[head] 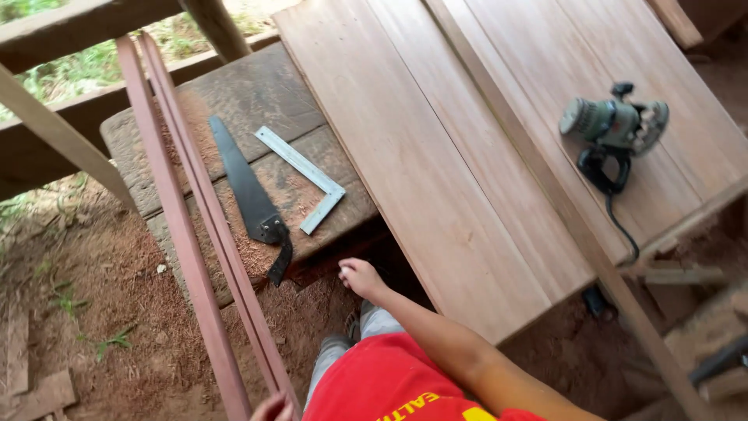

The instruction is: The person uses a handheld router to cut a groove along the edge of a wooden plank. They then use a hammer to tap a smaller wooden strip into the groove, aligning it with the plank.

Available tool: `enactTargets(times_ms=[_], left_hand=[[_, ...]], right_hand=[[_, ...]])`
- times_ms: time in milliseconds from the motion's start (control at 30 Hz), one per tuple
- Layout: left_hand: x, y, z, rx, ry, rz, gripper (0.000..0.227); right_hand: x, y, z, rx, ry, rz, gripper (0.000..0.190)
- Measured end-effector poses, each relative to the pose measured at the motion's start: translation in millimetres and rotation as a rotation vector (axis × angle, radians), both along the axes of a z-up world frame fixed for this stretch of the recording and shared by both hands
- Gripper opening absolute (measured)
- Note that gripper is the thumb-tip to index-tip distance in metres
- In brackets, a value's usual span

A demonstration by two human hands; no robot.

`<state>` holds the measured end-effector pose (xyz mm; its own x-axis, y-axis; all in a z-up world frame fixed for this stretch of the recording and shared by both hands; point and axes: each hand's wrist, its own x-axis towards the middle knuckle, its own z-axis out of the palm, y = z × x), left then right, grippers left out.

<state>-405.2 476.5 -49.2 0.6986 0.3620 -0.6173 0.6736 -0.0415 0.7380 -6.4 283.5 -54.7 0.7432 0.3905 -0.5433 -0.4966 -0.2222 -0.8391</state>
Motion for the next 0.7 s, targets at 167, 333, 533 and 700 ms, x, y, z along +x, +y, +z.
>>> enactTargets(times_ms=[167,333,533,700], left_hand=[[192.3,-15.5,101.2,0.109,-0.022,-0.302,0.051],[282.3,-83.1,133.2,0.199,-0.200,-0.849,0.043],[289.5,-174.8,115.0,0.065,-0.517,-0.943,0.040],[253.6,-221.7,43.8,0.016,-0.344,-1.087,0.046]], right_hand=[[-95.4,-112.2,5.4,-0.168,-0.007,0.113,0.041],[-178.7,-212.7,-17.8,-0.285,-0.249,-0.043,0.038],[-260.0,-287.8,-20.1,-0.447,0.020,-0.469,0.033],[-368.9,-332.6,-141.2,-0.676,-0.092,-0.924,0.026]])
